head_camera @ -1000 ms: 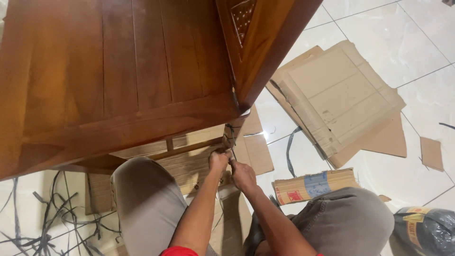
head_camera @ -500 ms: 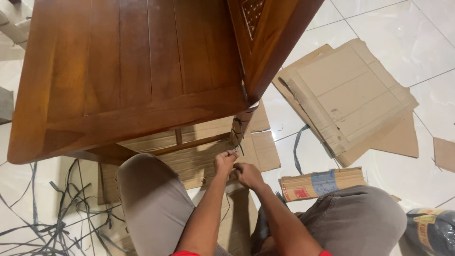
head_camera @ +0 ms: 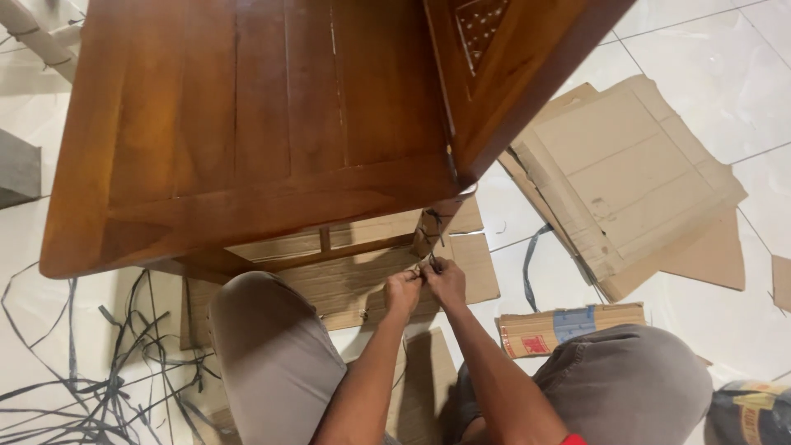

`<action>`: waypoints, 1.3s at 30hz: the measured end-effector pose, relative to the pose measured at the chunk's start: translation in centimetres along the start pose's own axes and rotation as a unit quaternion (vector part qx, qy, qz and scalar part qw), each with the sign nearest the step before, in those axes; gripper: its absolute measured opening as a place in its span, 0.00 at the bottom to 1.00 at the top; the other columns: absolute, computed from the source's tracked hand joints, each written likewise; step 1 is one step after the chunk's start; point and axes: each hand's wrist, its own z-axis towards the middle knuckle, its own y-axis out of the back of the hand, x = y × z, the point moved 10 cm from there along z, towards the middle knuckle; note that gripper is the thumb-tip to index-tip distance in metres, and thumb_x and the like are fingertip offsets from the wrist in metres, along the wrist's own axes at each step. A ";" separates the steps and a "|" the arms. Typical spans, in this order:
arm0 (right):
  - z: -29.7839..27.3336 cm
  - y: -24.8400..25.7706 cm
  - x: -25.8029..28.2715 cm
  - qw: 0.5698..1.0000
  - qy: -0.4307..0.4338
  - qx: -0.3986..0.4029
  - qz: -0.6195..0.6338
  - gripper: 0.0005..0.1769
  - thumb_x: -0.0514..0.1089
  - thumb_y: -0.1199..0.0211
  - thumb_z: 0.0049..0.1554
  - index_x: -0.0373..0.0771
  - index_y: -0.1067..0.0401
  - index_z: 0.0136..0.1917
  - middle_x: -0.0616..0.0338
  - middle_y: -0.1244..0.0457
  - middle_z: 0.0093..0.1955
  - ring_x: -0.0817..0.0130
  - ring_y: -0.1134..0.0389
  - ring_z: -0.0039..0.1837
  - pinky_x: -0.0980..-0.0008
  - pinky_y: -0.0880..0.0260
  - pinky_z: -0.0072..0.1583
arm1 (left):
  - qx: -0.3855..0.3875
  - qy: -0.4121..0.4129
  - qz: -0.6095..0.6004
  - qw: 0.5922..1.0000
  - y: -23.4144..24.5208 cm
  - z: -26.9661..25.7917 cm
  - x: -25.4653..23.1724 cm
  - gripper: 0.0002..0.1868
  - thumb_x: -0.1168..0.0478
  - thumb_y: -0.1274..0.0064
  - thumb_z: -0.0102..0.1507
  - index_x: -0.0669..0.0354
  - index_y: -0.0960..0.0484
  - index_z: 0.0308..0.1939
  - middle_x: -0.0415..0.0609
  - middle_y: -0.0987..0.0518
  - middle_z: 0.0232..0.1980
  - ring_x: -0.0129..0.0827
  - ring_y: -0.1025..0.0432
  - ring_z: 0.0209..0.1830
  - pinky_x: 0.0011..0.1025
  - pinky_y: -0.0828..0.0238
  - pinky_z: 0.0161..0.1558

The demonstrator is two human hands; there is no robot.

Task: Wrapping a wooden chair leg with cardboard and securing it with plastic strips

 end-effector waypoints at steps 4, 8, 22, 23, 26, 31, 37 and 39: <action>-0.1 0.1 0.4 1.000 -0.014 -0.008 -0.003 0.20 0.60 0.37 0.55 0.44 0.19 0.48 0.44 0.30 0.48 0.41 0.29 0.59 0.48 0.30 0.61 | 0.020 -0.038 -0.044 0.998 -1.2 1.4 -0.1 0.17 0.56 0.45 0.57 0.35 0.10 0.47 0.44 0.12 0.44 0.42 0.20 0.53 0.38 0.24 0.55; -2.0 0.8 2.2 0.996 0.071 -0.020 -0.055 0.16 0.52 0.42 0.59 0.39 0.23 0.51 0.37 0.33 0.47 0.36 0.30 0.57 0.44 0.29 0.58 | -0.004 -0.045 -0.030 0.999 -0.6 3.1 -0.1 0.13 0.55 0.42 0.57 0.40 0.09 0.44 0.46 0.12 0.45 0.45 0.21 0.54 0.44 0.25 0.54; -2.1 -0.2 -4.1 0.986 0.016 0.165 -0.024 0.15 0.57 0.39 0.57 0.45 0.22 0.44 0.49 0.30 0.42 0.50 0.28 0.51 0.52 0.30 0.54 | 0.011 0.037 -0.025 0.999 -3.5 5.9 0.7 0.10 0.55 0.48 0.56 0.38 0.11 0.27 0.41 0.16 0.26 0.35 0.18 0.35 0.34 0.21 0.44; -2.2 -0.3 -4.1 0.985 0.010 0.172 -0.013 0.15 0.57 0.40 0.57 0.45 0.23 0.43 0.50 0.31 0.41 0.53 0.29 0.50 0.54 0.30 0.54 | 0.018 0.047 -0.042 0.998 -3.3 5.6 0.6 0.09 0.55 0.47 0.56 0.43 0.11 0.28 0.41 0.17 0.25 0.33 0.18 0.33 0.34 0.21 0.43; -1.6 -0.4 -4.6 0.984 0.020 0.177 -0.031 0.14 0.56 0.38 0.55 0.44 0.22 0.44 0.48 0.31 0.40 0.51 0.28 0.50 0.53 0.30 0.53 | 0.014 0.050 -0.068 0.996 -2.1 3.9 0.2 0.06 0.54 0.43 0.53 0.43 0.11 0.27 0.44 0.18 0.23 0.36 0.19 0.31 0.36 0.22 0.39; -2.1 -0.5 -3.0 0.981 0.026 0.188 -0.044 0.17 0.56 0.39 0.55 0.42 0.21 0.46 0.44 0.30 0.44 0.46 0.28 0.53 0.51 0.30 0.55 | 0.010 0.036 -0.048 0.998 -0.8 3.1 -1.1 0.08 0.51 0.44 0.54 0.44 0.11 0.27 0.46 0.16 0.29 0.39 0.19 0.38 0.37 0.22 0.43; -2.5 0.7 1.3 0.991 0.021 0.130 -0.030 0.20 0.55 0.40 0.57 0.44 0.25 0.58 0.45 0.28 0.52 0.45 0.27 0.59 0.48 0.29 0.62 | 0.010 0.015 -0.028 0.999 0.4 2.7 -1.9 0.14 0.48 0.41 0.52 0.49 0.09 0.33 0.49 0.13 0.36 0.45 0.19 0.47 0.44 0.23 0.49; -2.8 0.7 2.5 0.992 0.014 0.122 -0.002 0.21 0.55 0.38 0.57 0.45 0.27 0.60 0.47 0.27 0.52 0.48 0.26 0.59 0.49 0.29 0.62 | 0.009 0.009 -0.027 1.000 0.6 2.4 -2.2 0.14 0.47 0.42 0.53 0.48 0.09 0.34 0.48 0.13 0.37 0.45 0.19 0.49 0.44 0.23 0.50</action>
